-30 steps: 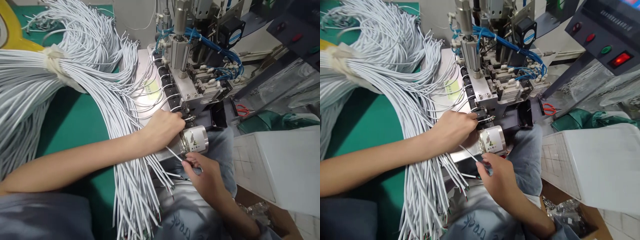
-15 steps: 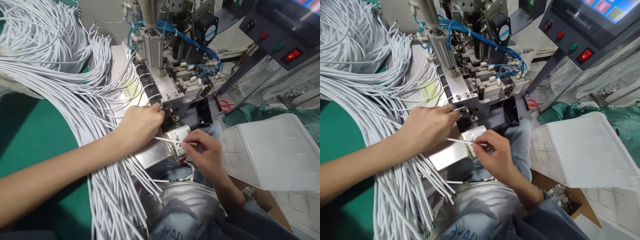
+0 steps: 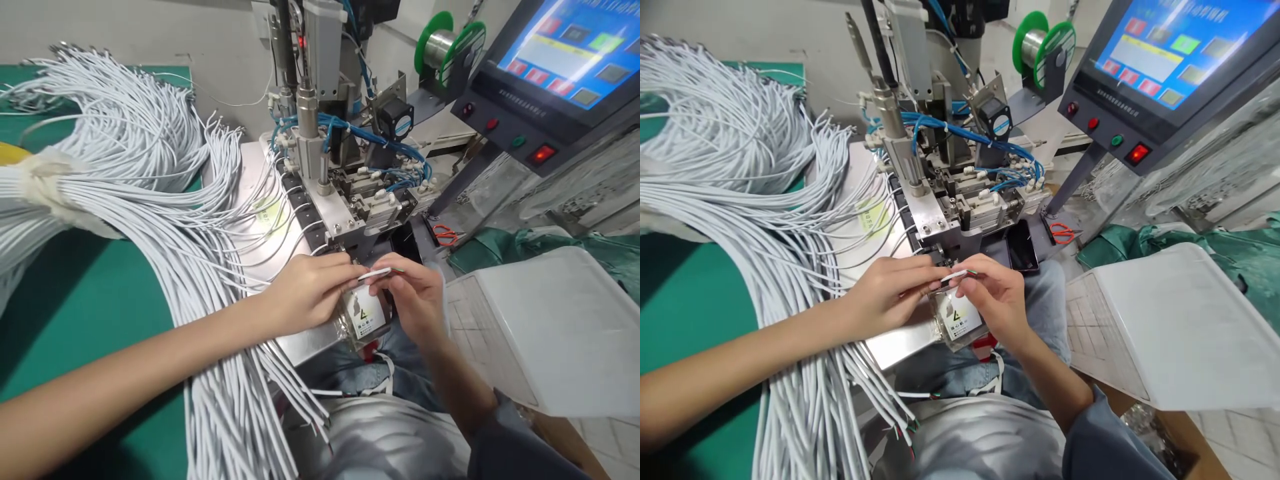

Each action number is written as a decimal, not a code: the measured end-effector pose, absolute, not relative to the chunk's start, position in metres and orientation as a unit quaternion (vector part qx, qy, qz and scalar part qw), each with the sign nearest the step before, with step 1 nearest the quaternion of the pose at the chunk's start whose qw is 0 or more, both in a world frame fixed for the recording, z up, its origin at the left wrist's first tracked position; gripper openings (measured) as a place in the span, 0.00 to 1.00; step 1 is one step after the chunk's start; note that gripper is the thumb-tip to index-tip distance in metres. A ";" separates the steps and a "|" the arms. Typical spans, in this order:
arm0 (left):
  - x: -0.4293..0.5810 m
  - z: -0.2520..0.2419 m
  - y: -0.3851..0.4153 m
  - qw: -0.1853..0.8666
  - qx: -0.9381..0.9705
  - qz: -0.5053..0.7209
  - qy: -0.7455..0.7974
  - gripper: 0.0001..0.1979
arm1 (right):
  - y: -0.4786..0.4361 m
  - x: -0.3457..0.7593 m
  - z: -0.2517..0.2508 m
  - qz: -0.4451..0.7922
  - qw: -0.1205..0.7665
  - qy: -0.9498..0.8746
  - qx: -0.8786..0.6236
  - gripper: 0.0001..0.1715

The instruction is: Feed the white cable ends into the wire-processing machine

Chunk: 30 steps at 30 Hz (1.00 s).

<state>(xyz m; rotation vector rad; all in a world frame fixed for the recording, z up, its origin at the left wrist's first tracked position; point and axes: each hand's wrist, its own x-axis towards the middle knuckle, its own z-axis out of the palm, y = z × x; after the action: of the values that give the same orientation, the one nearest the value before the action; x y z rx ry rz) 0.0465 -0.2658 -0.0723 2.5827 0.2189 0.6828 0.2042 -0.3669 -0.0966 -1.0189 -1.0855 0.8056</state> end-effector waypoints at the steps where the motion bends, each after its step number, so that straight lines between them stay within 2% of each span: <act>1: 0.047 -0.072 -0.267 0.239 0.935 0.250 0.078 0.14 | -0.367 0.204 -0.097 0.330 0.659 -0.487 -0.469 0.09; 5: 0.051 -0.070 -0.272 0.327 0.899 0.287 0.052 0.12 | -0.370 0.198 -0.096 0.249 0.636 -0.531 -0.502 0.08; 8: 0.053 -0.071 -0.274 0.334 0.890 0.304 0.059 0.12 | -0.371 0.192 -0.096 0.216 0.629 -0.530 -0.526 0.07; 13: 0.050 -0.074 -0.271 0.226 0.917 0.321 0.072 0.11 | -0.372 0.195 -0.089 0.201 0.597 -0.527 -0.571 0.08; 17: 0.050 -0.074 -0.267 0.098 0.943 0.313 0.058 0.13 | -0.368 0.211 -0.079 0.270 0.513 -0.572 -0.580 0.09; 20: 0.050 -0.075 -0.266 0.040 0.954 0.293 0.052 0.14 | -0.363 0.220 -0.075 0.317 0.473 -0.591 -0.571 0.08; 23: 0.049 -0.076 -0.269 0.043 0.952 0.296 0.066 0.13 | -0.359 0.222 -0.077 0.321 0.489 -0.584 -0.562 0.08; 27: 0.050 -0.078 -0.272 0.099 0.936 0.333 0.059 0.10 | -0.359 0.214 -0.083 0.311 0.544 -0.570 -0.531 0.07; 30: 0.050 -0.078 -0.273 0.104 0.932 0.343 0.055 0.08 | -0.363 0.205 -0.088 0.240 0.564 -0.574 -0.543 0.08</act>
<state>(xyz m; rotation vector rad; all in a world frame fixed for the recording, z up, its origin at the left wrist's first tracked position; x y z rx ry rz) 0.0497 -0.2733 -0.0779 2.7479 0.1621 1.0112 0.2054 -0.3628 -0.0878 -1.2787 -1.3506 0.5650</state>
